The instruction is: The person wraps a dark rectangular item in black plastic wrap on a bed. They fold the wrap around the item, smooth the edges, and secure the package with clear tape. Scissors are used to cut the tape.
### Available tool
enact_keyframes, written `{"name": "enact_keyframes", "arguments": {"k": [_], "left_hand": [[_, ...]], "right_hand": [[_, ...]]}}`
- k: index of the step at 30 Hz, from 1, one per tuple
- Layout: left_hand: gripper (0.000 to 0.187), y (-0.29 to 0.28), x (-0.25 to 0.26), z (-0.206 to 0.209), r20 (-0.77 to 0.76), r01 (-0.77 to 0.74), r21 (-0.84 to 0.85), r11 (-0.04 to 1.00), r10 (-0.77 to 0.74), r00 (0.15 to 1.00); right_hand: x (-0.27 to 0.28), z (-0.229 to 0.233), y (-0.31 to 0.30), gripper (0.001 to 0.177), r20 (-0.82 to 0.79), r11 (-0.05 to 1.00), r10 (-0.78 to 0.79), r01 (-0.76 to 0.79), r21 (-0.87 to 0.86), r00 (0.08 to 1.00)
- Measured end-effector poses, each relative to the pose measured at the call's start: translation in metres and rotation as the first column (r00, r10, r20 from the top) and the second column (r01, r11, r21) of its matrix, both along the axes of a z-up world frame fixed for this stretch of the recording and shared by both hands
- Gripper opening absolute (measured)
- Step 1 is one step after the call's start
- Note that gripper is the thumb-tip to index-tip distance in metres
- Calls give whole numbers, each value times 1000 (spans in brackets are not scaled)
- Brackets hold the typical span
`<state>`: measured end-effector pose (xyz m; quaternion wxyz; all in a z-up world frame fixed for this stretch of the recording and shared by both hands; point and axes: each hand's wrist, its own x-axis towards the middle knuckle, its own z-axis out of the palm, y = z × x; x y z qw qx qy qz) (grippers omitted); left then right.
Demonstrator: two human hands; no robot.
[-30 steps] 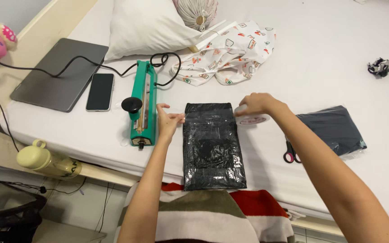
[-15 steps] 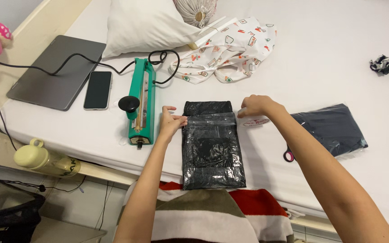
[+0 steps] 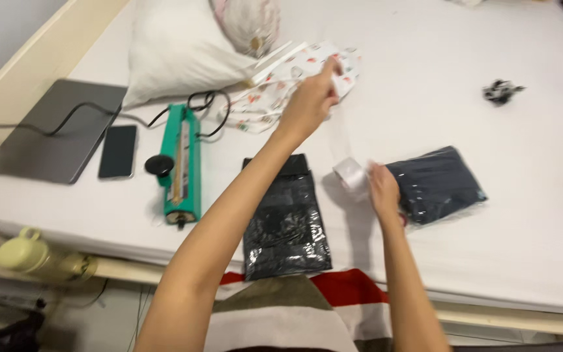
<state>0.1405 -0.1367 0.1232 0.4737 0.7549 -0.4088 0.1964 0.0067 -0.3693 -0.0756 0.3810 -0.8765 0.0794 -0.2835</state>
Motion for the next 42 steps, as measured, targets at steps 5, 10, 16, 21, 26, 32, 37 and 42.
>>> {"name": "enact_keyframes", "arguments": {"k": [5, 10, 16, 21, 26, 32, 37, 42], "left_hand": [[40, -53, -18, 47, 100, 14, 205, 979, -35, 994], [36, -67, -24, 50, 228, 13, 219, 976, -64, 972], [29, -63, -19, 45, 310, 27, 209, 978, -92, 946], [30, -56, -10, 41, 318, 30, 225, 974, -102, 943], [35, -57, -12, 41, 338, 57, 211, 976, -128, 932], [39, -61, -14, 39, 328, 40, 207, 978, -108, 939], [43, -61, -15, 47, 320, 6, 130, 992, -47, 946], [59, -43, -21, 68, 205, 8, 235, 972, -58, 977]], "right_hand": [[-91, -37, -12, 32, -232, 836, -520, 435, -334, 822], [-94, -40, 3, 35, -168, 699, -652, 501, -511, 739], [-93, -21, -16, 37, -443, 887, -421, 461, -22, 791], [-77, 13, -25, 68, -209, 972, -217, 193, -131, 954], [-55, 79, -20, 79, -371, 955, -182, 74, -288, 911], [-32, 109, 9, 61, -435, 932, -224, 60, -358, 872], [-27, 88, 2, 31, -400, 953, -285, 213, -215, 871], [-32, 39, -26, 24, -297, 928, -368, 365, -69, 881]]}}
